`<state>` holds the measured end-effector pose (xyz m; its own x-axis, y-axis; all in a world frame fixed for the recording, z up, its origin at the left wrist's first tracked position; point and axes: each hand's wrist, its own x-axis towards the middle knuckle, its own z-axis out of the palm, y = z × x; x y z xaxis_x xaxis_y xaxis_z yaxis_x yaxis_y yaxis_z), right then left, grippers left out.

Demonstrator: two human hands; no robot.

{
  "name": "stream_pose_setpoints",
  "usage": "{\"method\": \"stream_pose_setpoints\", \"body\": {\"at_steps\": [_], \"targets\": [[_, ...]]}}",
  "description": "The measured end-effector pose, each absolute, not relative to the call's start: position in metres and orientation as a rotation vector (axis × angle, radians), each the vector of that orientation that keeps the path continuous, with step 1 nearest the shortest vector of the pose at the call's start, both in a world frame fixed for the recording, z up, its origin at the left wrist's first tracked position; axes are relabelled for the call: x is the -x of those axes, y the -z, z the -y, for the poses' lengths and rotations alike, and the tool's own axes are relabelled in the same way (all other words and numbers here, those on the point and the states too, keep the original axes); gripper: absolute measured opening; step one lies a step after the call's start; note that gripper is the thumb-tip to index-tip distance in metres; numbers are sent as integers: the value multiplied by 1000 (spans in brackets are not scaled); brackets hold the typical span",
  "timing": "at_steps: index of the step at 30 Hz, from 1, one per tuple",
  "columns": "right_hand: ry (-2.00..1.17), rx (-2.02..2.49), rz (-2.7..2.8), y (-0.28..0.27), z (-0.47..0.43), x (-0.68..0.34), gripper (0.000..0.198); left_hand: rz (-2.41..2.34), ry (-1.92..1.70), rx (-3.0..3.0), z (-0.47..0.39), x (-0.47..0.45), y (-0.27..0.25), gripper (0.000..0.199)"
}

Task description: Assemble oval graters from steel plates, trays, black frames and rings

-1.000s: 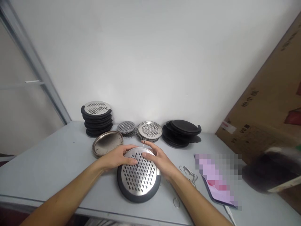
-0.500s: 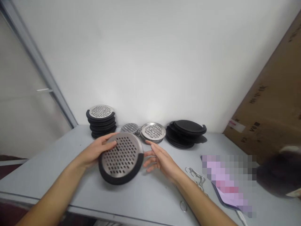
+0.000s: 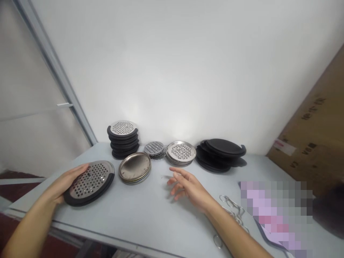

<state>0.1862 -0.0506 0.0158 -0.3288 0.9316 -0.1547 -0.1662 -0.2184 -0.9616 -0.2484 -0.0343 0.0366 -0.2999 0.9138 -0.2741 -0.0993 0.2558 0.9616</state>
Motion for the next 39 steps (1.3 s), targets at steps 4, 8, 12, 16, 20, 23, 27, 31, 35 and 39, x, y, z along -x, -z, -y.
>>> {"method": "stream_pose_setpoints", "body": {"at_steps": [4, 8, 12, 16, 20, 23, 27, 31, 35, 39], "targets": [[-1681, 1019, 1197, -14, 48, -186, 51, -1586, -1126, -823, 34, 253, -19, 31], [-1688, 1002, 1215, -11, 46, -186, 50, -1723, -1074, -993, 25, 256, -8, 31], [-1683, 1011, 1229, -7, 46, -187, 48, -1964, -967, -1280, 11, 258, -3, 40], [-1689, 1005, 1238, -6, 45, -188, 47, -2210, -778, -1525, -3, 263, 2, 46], [-1688, 999, 1254, -6, 43, -187, 46, -2353, -645, -1647, -11, 260, 5, 45], [-1689, 1000, 1268, -5, 43, -186, 46, -2408, -594, -1690, -14, 256, 7, 46], [-1684, 999, 1273, -4, 44, -186, 45, -2424, -451, -1743, -17, 257, 9, 54], [-1680, 999, 1272, -3, 44, -186, 44, -2546, -330, -1838, -15, 250, -2, 56], [-1669, 1027, 1242, -1, 41, -184, 42, -2539, -439, -2074, -18, 202, -39, 48], [-1623, 1071, 1200, 2, 38, -185, 40, -2283, -167, -2150, -35, 138, -76, 25]]}}
